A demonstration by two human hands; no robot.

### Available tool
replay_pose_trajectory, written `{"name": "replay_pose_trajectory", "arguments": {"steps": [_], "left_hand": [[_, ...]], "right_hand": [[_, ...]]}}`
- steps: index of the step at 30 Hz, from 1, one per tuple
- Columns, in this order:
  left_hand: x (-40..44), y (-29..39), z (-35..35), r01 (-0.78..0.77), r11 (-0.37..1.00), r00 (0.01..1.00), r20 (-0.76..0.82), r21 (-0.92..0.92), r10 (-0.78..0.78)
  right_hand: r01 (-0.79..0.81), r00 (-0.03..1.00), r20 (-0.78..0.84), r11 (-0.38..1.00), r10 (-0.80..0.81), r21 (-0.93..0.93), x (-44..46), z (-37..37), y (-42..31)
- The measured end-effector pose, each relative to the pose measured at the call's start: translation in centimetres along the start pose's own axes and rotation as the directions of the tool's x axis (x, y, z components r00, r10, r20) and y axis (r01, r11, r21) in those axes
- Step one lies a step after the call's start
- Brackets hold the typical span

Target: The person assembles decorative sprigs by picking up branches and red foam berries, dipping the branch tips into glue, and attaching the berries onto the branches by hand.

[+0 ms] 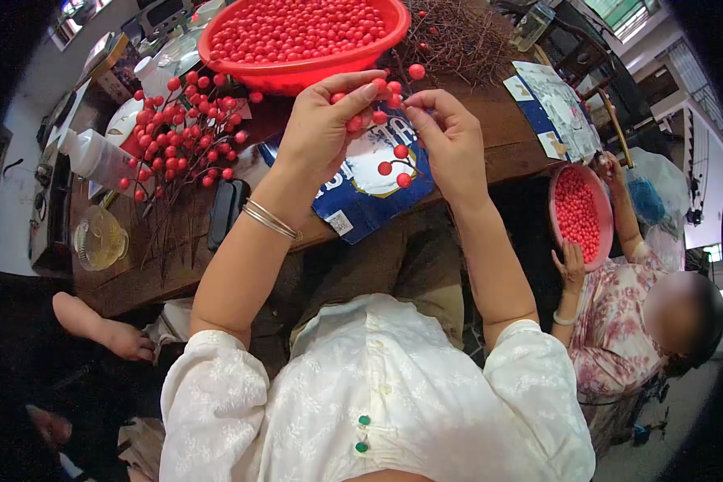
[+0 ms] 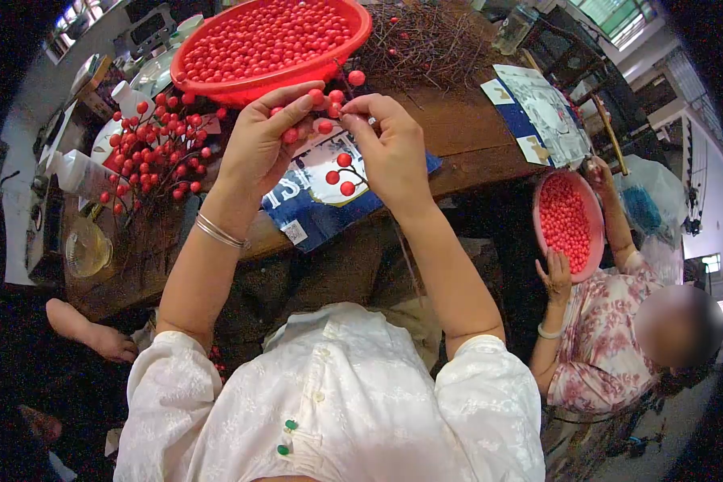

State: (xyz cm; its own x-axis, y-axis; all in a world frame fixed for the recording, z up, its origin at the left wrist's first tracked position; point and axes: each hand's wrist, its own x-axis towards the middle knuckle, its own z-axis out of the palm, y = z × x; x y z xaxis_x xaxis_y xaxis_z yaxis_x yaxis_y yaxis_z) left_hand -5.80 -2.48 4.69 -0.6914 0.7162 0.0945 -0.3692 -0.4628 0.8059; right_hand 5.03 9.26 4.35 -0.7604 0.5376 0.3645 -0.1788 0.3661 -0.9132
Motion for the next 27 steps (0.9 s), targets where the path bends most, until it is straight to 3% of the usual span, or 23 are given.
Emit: {"name": "replay_pose_trajectory", "arguments": {"steps": [3, 8, 12, 17, 27], "left_hand": [[-0.1, -0.2, -0.1, 0.001, 1.0, 1.0, 0.001, 0.002, -0.001], [0.1, -1.0, -0.4, -0.138, 0.984, 0.988, 0.083, 0.113, 0.129], [-0.1, -0.9, -0.4, -0.078, 0.997, 0.996, 0.043, -0.003, 0.078], [-0.3, -1.2, -0.5, -0.084, 0.996, 0.996, 0.036, 0.011, 0.084], [-0.7, -1.2, -0.9, -0.097, 0.995, 0.993, 0.075, 0.026, 0.094]], "right_hand": [[0.085, 0.996, 0.0, 0.994, -0.086, -0.074, 0.0, 0.1, 0.1], [0.173, 0.985, 0.036, 0.956, -0.169, -0.239, 0.0, 0.1, -0.2], [0.066, 0.998, 0.039, 0.97, -0.059, -0.232, -0.2, 0.2, -1.3], [0.064, 0.997, 0.053, 0.952, -0.05, -0.3, -0.1, 0.3, -1.2], [-0.052, 0.995, 0.066, 0.972, 0.069, -0.231, 0.0, 0.7, -1.4]]}}
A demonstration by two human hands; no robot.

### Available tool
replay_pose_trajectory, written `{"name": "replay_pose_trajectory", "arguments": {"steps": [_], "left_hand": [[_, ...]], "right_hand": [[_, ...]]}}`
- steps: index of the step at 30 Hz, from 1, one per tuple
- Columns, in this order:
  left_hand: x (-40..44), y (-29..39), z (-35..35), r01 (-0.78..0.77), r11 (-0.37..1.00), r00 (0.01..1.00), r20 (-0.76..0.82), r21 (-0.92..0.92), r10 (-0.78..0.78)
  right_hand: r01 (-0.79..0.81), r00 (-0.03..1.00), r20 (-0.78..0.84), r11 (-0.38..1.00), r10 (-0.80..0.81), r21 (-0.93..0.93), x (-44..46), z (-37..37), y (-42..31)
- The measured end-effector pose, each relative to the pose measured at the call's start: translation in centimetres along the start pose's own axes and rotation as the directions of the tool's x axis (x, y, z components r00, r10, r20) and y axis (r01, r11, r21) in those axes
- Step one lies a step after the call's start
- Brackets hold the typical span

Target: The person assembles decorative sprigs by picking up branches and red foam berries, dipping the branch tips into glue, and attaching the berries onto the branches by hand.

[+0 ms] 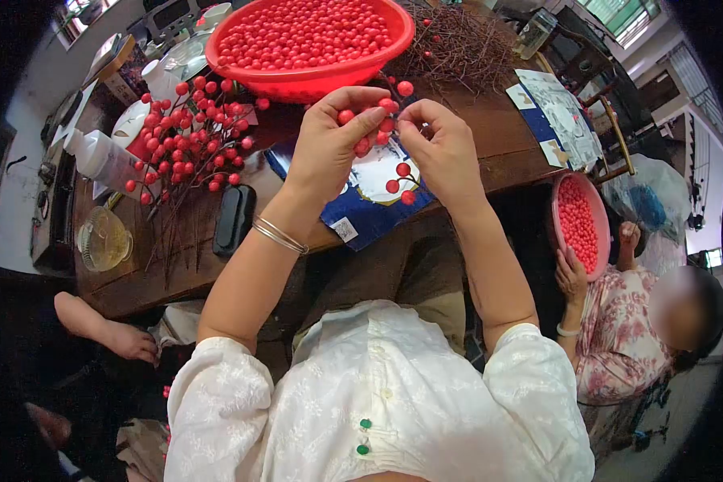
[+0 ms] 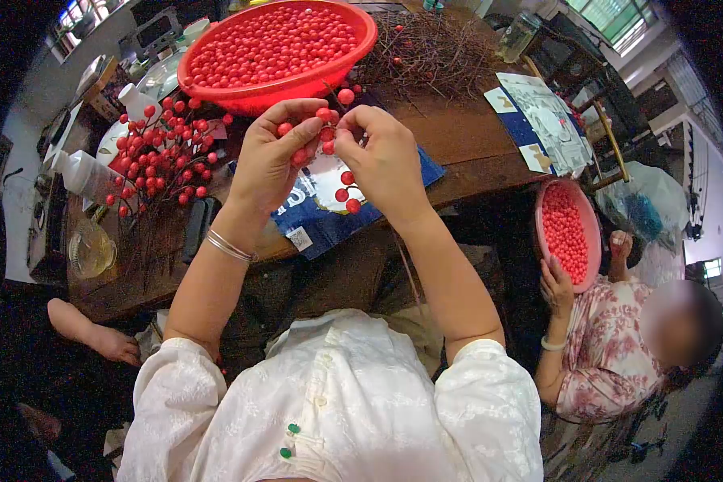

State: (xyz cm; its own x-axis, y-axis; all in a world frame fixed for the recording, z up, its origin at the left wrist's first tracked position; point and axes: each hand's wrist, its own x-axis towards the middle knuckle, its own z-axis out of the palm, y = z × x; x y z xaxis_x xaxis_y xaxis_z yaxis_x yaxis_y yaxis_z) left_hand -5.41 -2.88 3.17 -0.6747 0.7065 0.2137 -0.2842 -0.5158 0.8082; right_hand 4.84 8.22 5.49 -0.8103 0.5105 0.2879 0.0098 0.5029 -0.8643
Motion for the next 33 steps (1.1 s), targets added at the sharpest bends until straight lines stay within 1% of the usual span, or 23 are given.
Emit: {"name": "replay_pose_trajectory", "arguments": {"steps": [5, 11, 15, 26, 31, 33], "left_hand": [[-0.2, -0.4, -0.1, -0.006, 0.998, 1.0, -0.021, 0.057, 0.007], [-0.3, -0.5, 0.2, -0.03, 0.998, 0.999, -0.021, 0.064, 0.031], [-0.3, -0.6, 0.1, -0.044, 0.993, 0.999, -0.025, 0.11, 0.047], [-0.5, -0.4, 0.0, -0.043, 0.984, 0.999, -0.013, 0.174, 0.046], [-0.1, 0.8, 0.1, -0.039, 0.976, 0.999, 0.01, 0.213, 0.037], [0.2, 1.0, -0.1, -0.065, 0.975, 0.998, 0.015, 0.212, 0.063]], "right_hand": [[0.041, 0.999, -0.025, 0.999, -0.041, 0.014, 0.2, 0.1, 0.7], [0.063, 0.997, -0.04, 0.998, -0.062, 0.024, 0.2, 0.3, 0.8], [0.069, 0.997, -0.04, 0.996, -0.072, -0.056, 0.1, 0.4, 0.5], [0.035, 0.999, -0.034, 0.999, -0.035, 0.002, -0.1, 0.6, 0.6], [-0.001, 1.0, 0.028, 0.999, -0.001, 0.044, 0.1, -0.1, -0.3], [-0.082, 0.99, 0.132, 0.963, 0.049, 0.257, 0.0, -0.6, -0.8]]}}
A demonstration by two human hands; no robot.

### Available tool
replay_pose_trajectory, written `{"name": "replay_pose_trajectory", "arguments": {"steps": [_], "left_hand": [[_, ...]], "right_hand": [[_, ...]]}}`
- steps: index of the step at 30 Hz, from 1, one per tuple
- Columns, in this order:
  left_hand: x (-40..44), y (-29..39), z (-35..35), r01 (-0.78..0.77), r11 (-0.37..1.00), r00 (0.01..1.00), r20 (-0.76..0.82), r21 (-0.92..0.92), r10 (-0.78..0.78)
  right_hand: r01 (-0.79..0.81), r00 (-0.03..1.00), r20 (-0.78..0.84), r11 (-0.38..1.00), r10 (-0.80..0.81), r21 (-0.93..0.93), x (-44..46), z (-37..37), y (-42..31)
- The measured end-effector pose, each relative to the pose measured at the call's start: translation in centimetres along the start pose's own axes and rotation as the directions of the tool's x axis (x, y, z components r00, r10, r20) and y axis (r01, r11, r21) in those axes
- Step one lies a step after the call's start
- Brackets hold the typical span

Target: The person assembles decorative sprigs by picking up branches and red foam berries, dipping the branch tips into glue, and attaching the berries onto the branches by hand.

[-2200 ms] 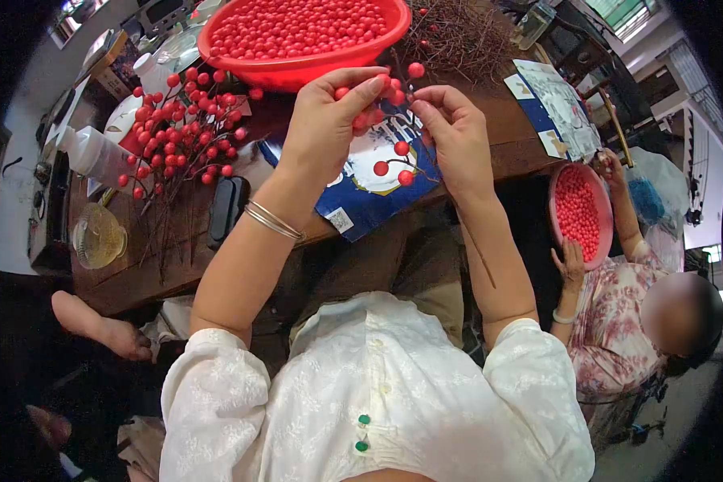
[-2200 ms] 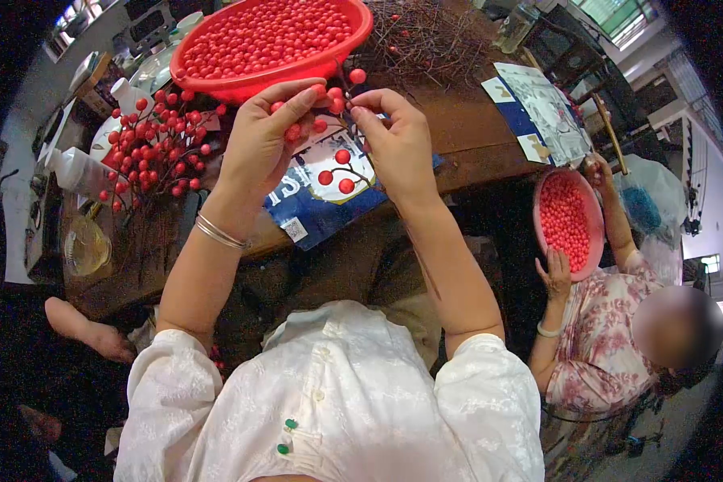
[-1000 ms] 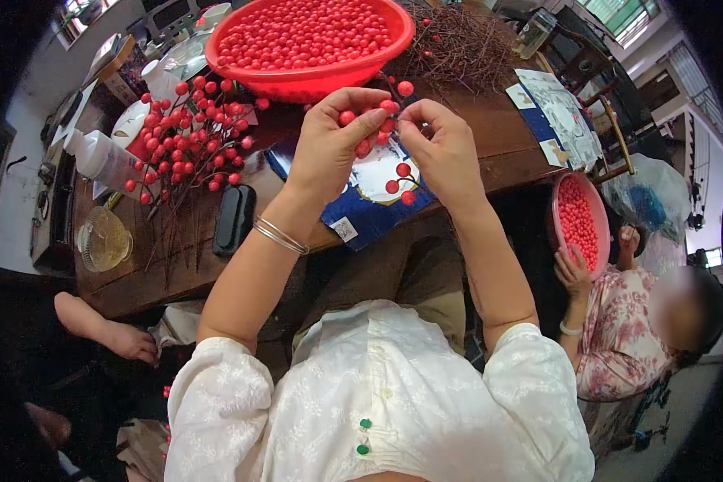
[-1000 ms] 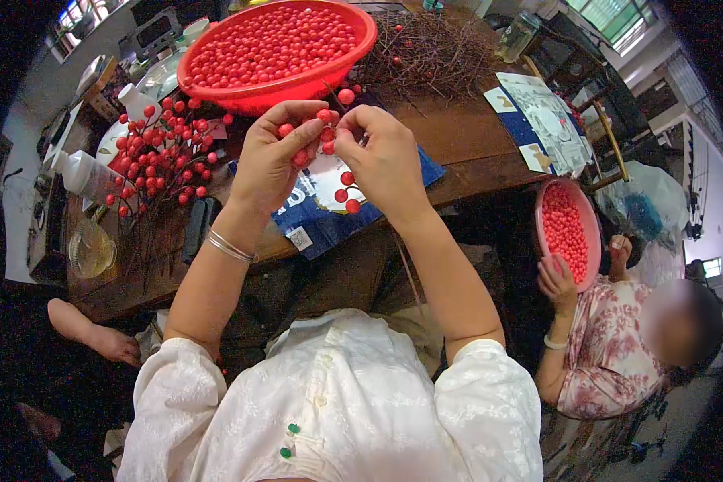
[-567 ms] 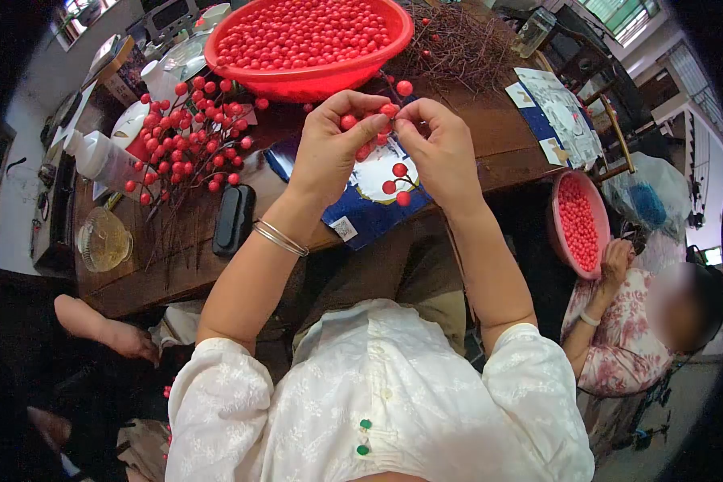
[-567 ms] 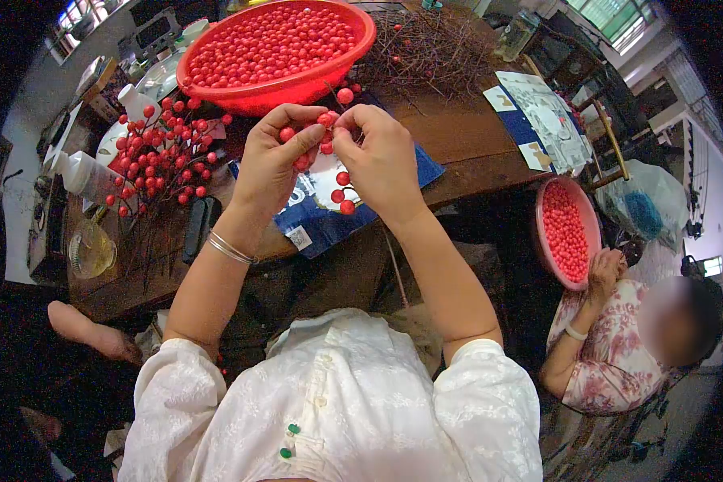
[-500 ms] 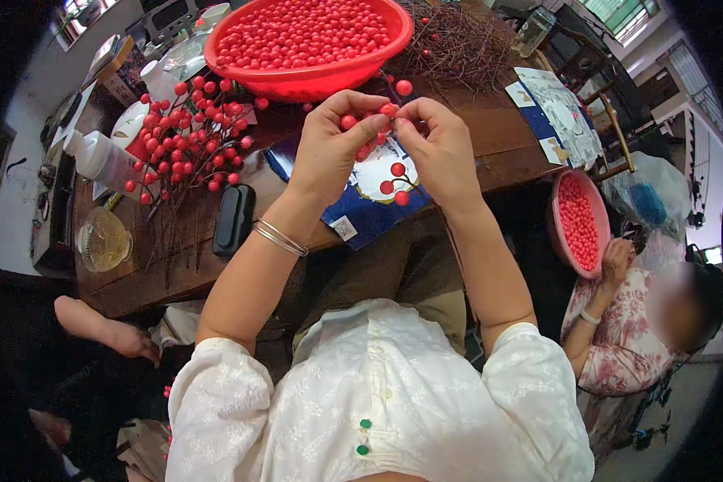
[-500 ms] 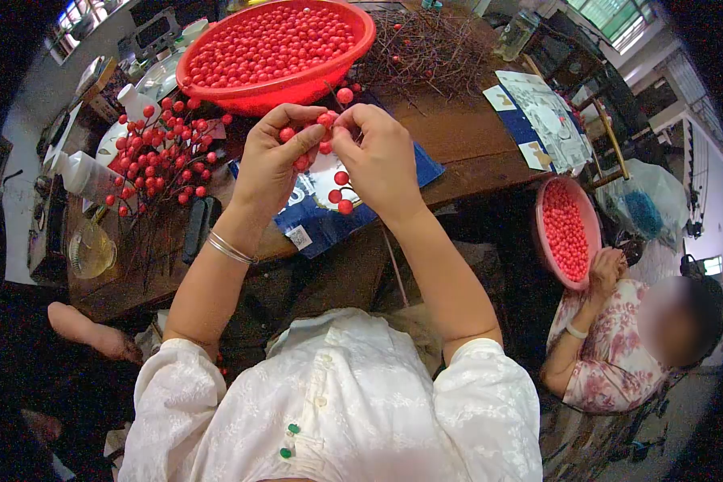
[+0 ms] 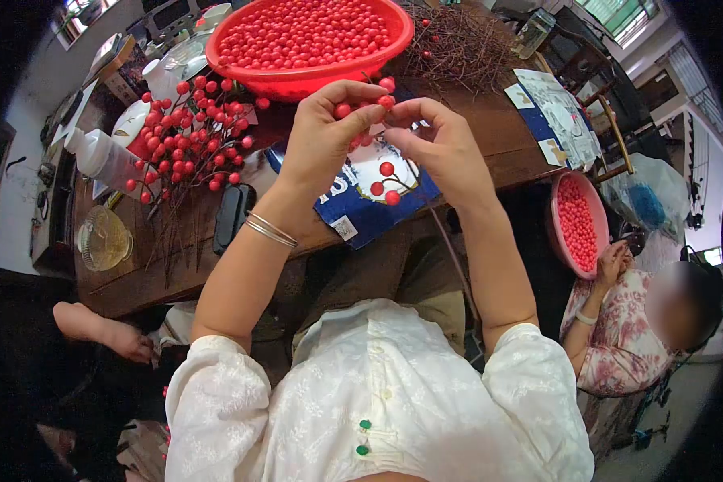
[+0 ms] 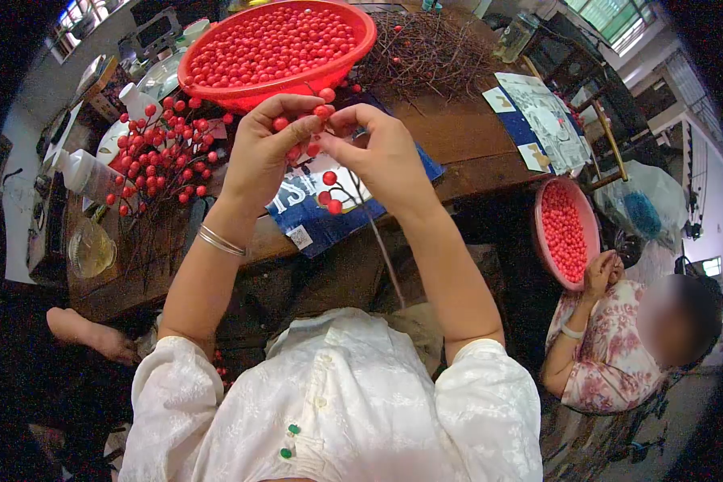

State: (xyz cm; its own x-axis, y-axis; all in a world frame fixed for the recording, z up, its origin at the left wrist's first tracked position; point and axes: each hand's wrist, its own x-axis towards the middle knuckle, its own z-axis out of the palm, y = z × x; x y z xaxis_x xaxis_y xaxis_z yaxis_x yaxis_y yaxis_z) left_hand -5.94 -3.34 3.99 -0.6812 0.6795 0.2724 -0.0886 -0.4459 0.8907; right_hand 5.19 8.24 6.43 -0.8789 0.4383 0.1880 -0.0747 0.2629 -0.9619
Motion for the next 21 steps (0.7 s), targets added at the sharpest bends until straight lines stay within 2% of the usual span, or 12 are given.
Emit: {"name": "replay_pose_trajectory", "arguments": {"steps": [2, 8, 13, 17, 18, 21], "left_hand": [[0.2, 0.1, -0.1, -0.024, 1.0, 1.0, 0.001, 0.0, 0.024], [0.3, 1.2, 0.5, -0.059, 0.998, 0.994, -0.089, 0.009, 0.06], [0.6, 1.5, -0.1, -0.095, 0.995, 0.995, 0.01, 0.018, 0.095], [0.2, 1.7, -0.4, -0.086, 0.932, 0.987, -0.16, -0.352, 0.03], [0.2, 1.7, -0.4, -0.084, 0.932, 0.987, -0.157, -0.352, 0.03], [-0.1, 1.6, -0.4, 0.036, 0.843, 0.959, -0.22, -0.537, -0.181]], "right_hand": [[-0.078, 0.993, 0.1, 0.973, 0.057, 0.218, -0.2, -0.4, -0.3], [-0.132, 0.991, 0.073, 0.925, 0.114, 0.356, -0.5, -1.3, 1.1], [-0.167, 0.986, 0.064, 0.854, 0.157, 0.492, -0.4, -1.6, 1.6], [-0.129, 0.985, -0.006, 0.767, 0.17, 0.629, 0.1, -2.1, 2.0], [-0.126, 0.985, -0.009, 0.767, 0.17, 0.63, 0.2, -2.3, 2.1], [-0.18, 0.977, 0.048, 0.672, 0.21, 0.718, 0.5, -3.0, 2.3]]}}
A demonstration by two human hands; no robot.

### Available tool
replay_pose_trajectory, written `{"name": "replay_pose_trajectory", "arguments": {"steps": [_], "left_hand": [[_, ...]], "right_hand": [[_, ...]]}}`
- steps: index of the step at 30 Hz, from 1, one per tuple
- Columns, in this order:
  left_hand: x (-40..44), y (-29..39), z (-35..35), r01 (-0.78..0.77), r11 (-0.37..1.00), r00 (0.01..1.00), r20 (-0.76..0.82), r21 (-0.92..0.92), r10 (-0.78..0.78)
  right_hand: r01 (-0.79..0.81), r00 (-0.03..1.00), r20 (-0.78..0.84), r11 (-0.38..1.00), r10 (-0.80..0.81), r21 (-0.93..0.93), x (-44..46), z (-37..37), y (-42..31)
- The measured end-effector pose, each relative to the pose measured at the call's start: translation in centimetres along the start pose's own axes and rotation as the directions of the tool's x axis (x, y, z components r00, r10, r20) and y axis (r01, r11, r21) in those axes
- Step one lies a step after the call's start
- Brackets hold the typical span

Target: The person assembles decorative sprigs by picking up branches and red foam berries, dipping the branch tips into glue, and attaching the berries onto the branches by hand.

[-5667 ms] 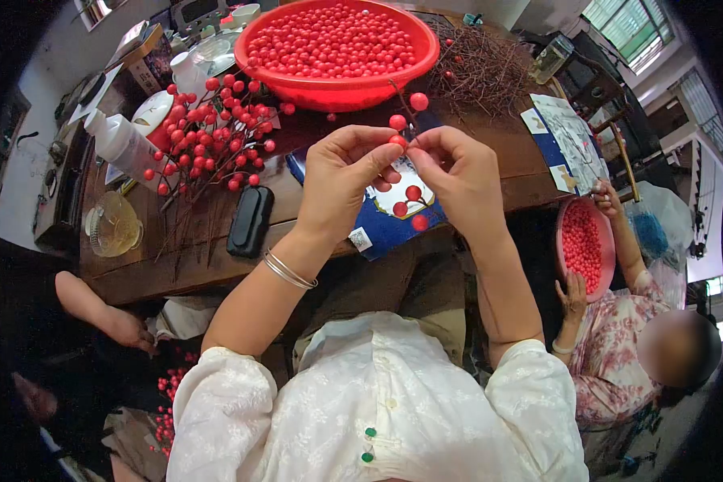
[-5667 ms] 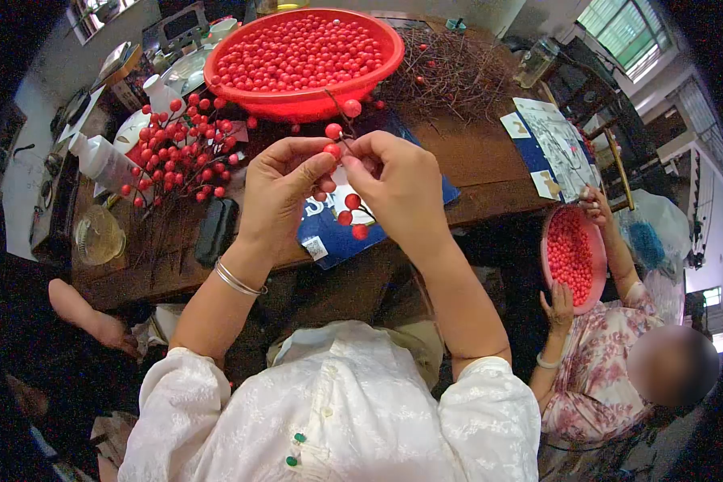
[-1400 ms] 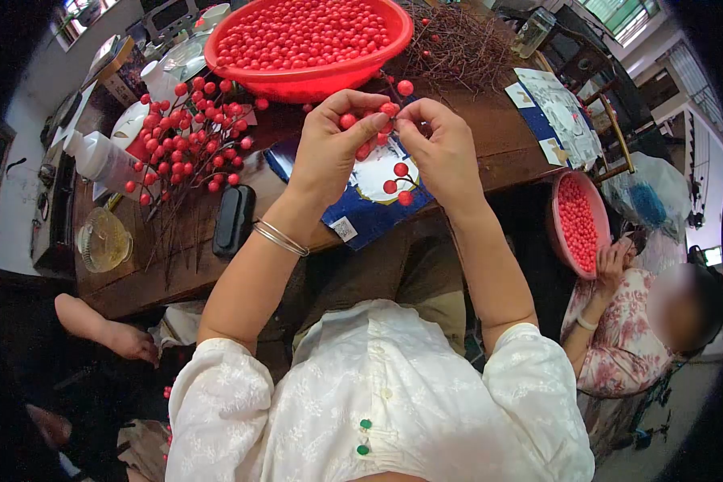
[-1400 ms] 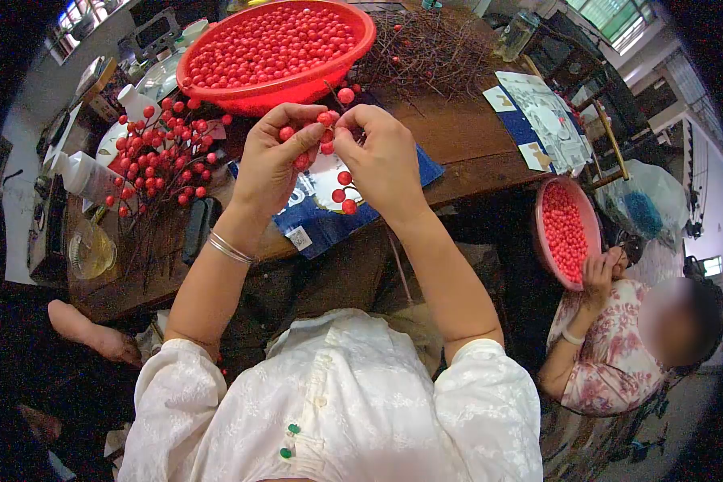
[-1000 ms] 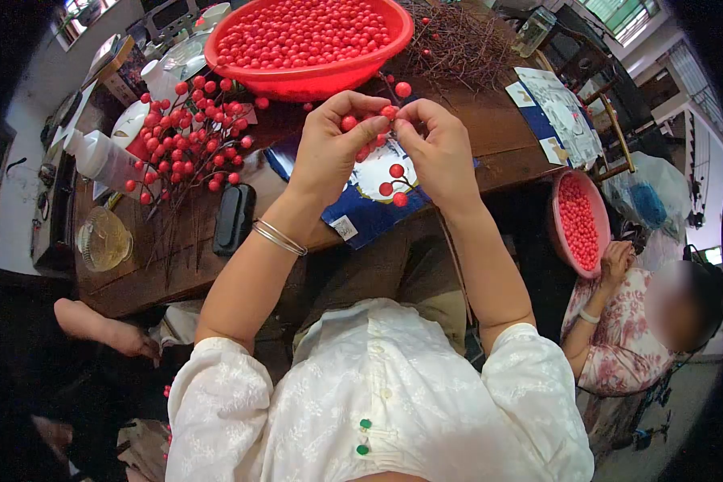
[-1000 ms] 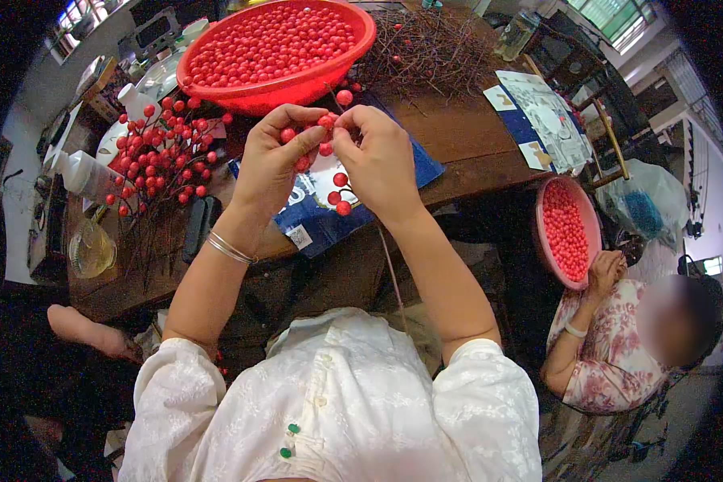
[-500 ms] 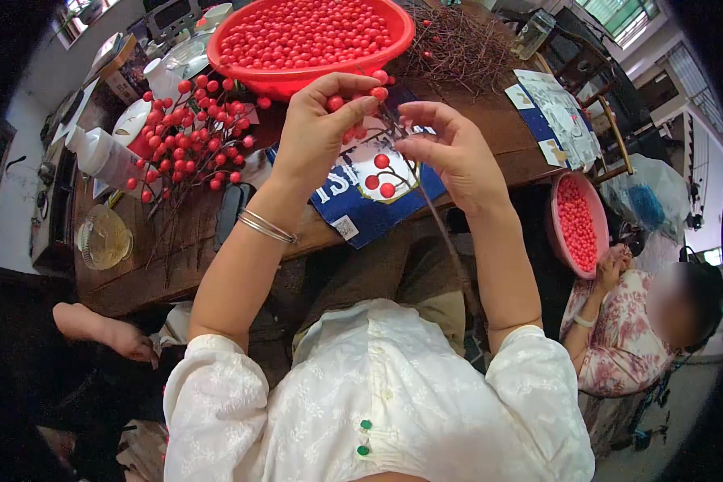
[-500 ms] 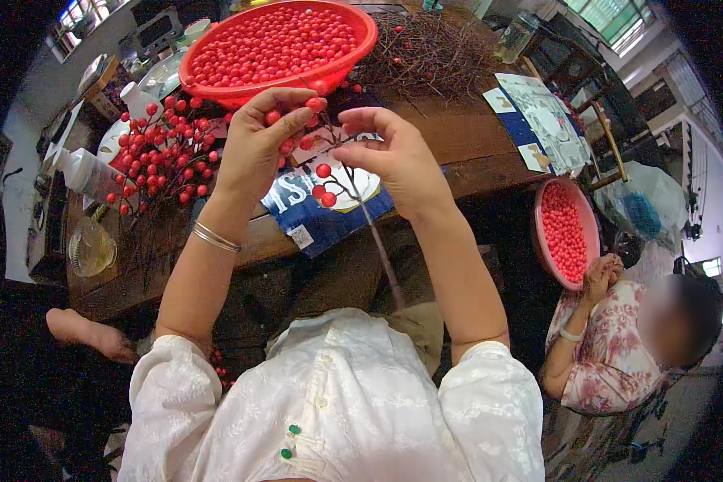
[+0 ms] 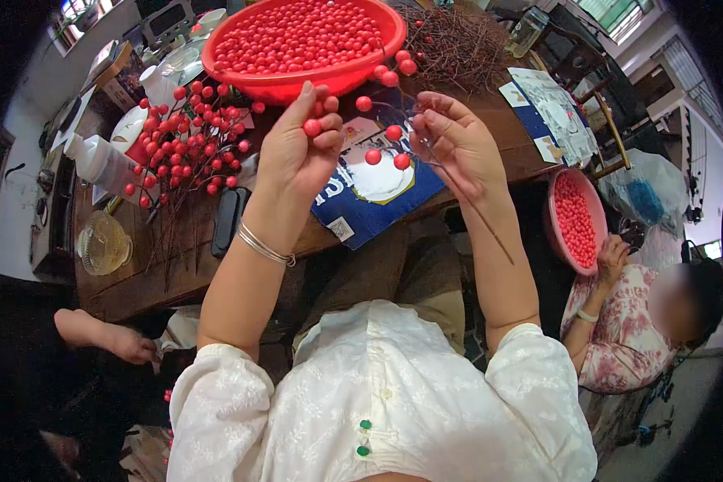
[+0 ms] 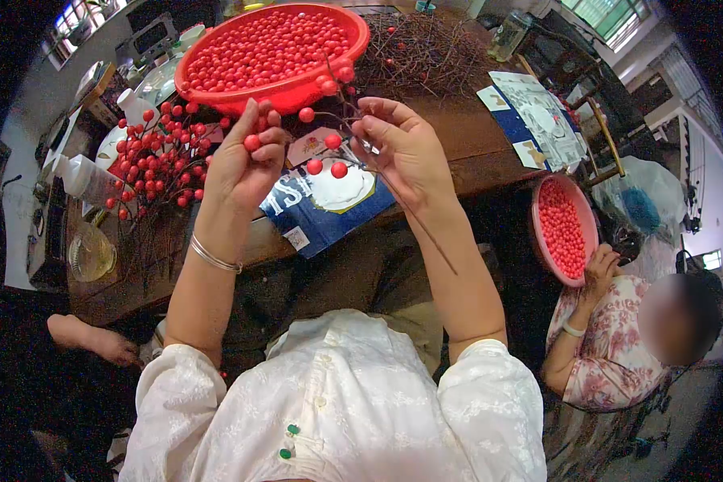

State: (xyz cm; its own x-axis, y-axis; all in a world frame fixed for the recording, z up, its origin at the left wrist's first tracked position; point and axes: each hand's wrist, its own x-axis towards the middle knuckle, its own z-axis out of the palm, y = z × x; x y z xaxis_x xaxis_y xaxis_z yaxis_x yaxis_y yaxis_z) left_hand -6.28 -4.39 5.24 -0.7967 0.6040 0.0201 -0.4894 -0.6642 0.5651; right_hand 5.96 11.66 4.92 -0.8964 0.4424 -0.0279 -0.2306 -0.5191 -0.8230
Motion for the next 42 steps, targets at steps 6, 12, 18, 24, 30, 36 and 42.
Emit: {"name": "replay_pose_trajectory", "arguments": {"steps": [6, 12, 18, 24, 30, 36, 42], "left_hand": [[-0.2, 0.1, -0.4, 0.245, 0.891, 0.905, -0.239, -0.382, -0.351], [0.2, -0.3, -2.5, 0.349, 0.861, 0.933, 0.05, -0.369, -0.357], [-0.3, -1.2, -1.8, 0.307, 0.908, 0.951, 0.118, -0.284, -0.285], [-0.1, -3.4, 0.0, 0.11, 0.982, 0.986, -0.105, -0.152, -0.126], [-1.0, -3.7, 2.4, 0.067, 0.997, 0.99, -0.122, -0.05, -0.072], [-1.8, -3.3, 2.9, 0.092, 0.995, 0.995, -0.047, 0.046, -0.09], [-1.2, -2.9, 2.0, 0.128, 0.982, 0.99, -0.074, 0.141, -0.119]], "right_hand": [[-0.014, 1.0, -0.013, 0.998, 0.014, 0.065, 0.4, -0.5, 0.0], [0.011, 0.997, -0.077, 0.995, -0.003, 0.102, 0.8, -1.0, 0.3], [0.114, 0.991, -0.07, 0.993, -0.117, -0.038, 0.5, -0.1, 0.3], [0.51, 0.819, 0.138, 0.596, -0.557, -0.62, -1.6, 3.8, 2.1], [0.546, 0.687, 0.354, 0.131, -0.635, -0.827, -1.9, 4.9, 2.1], [0.528, 0.625, 0.406, -0.021, -0.667, -0.849, -1.7, 4.7, 2.4], [0.499, 0.671, 0.331, 0.075, -0.664, -0.863, -1.4, 3.5, 1.2]]}}
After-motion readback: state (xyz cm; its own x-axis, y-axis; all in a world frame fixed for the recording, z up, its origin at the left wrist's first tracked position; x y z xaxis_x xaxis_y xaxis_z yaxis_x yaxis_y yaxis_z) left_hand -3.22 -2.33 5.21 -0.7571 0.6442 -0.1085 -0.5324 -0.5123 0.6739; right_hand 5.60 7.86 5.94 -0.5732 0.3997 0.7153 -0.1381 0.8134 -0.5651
